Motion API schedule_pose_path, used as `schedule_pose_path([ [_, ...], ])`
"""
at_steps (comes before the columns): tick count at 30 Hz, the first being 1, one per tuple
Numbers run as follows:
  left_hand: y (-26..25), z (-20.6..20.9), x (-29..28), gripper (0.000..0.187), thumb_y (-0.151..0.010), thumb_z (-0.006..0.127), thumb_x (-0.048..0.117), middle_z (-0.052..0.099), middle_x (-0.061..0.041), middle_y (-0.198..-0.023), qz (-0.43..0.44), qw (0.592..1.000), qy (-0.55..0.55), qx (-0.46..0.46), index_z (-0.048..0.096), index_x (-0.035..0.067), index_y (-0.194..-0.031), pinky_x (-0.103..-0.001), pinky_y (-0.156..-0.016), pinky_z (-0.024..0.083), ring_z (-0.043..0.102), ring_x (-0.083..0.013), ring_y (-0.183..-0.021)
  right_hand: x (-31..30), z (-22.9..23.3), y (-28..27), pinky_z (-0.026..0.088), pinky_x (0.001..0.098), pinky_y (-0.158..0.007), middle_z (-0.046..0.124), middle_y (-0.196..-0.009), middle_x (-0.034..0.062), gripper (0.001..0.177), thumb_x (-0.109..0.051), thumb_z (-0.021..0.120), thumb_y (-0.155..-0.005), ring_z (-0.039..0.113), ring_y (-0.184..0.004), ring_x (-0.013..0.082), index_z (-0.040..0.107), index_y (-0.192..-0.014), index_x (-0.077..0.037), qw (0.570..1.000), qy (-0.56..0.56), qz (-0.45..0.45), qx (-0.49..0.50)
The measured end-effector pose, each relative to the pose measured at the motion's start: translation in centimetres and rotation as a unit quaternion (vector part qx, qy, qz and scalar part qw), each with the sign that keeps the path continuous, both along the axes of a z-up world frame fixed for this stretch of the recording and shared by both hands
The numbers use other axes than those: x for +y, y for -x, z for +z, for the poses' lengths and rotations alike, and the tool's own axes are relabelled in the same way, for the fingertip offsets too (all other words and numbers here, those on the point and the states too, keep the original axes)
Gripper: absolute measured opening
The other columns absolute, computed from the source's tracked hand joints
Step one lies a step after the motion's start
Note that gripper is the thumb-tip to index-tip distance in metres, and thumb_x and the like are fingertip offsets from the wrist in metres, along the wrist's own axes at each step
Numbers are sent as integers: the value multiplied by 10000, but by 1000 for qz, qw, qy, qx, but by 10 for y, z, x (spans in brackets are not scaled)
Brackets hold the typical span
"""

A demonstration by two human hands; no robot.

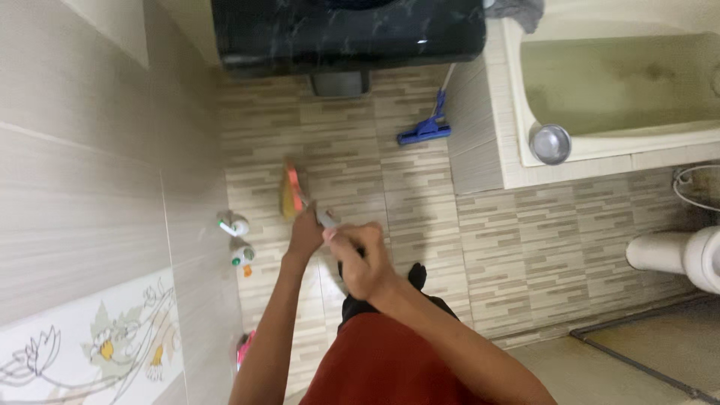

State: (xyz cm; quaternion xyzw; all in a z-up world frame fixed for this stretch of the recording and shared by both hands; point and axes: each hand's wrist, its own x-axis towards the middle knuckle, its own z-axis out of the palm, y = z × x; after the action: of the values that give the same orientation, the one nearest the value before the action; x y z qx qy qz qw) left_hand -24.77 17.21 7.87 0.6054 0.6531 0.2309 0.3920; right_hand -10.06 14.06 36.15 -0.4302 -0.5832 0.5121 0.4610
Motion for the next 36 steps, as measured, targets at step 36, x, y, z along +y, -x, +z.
schedule_pose_path([
  [36, -49, 21, -36, 651, -910, 673, 312, 652, -315, -1251, 53, 995, -35, -83, 464, -9, -1436, -460, -940, 533, 654, -445, -1164, -22, 1, -71, 299, 319, -554, 395, -566, -5, 503, -141, 549, -1049, 337, -552, 117, 363, -592, -43, 961, 88, -141, 222],
])
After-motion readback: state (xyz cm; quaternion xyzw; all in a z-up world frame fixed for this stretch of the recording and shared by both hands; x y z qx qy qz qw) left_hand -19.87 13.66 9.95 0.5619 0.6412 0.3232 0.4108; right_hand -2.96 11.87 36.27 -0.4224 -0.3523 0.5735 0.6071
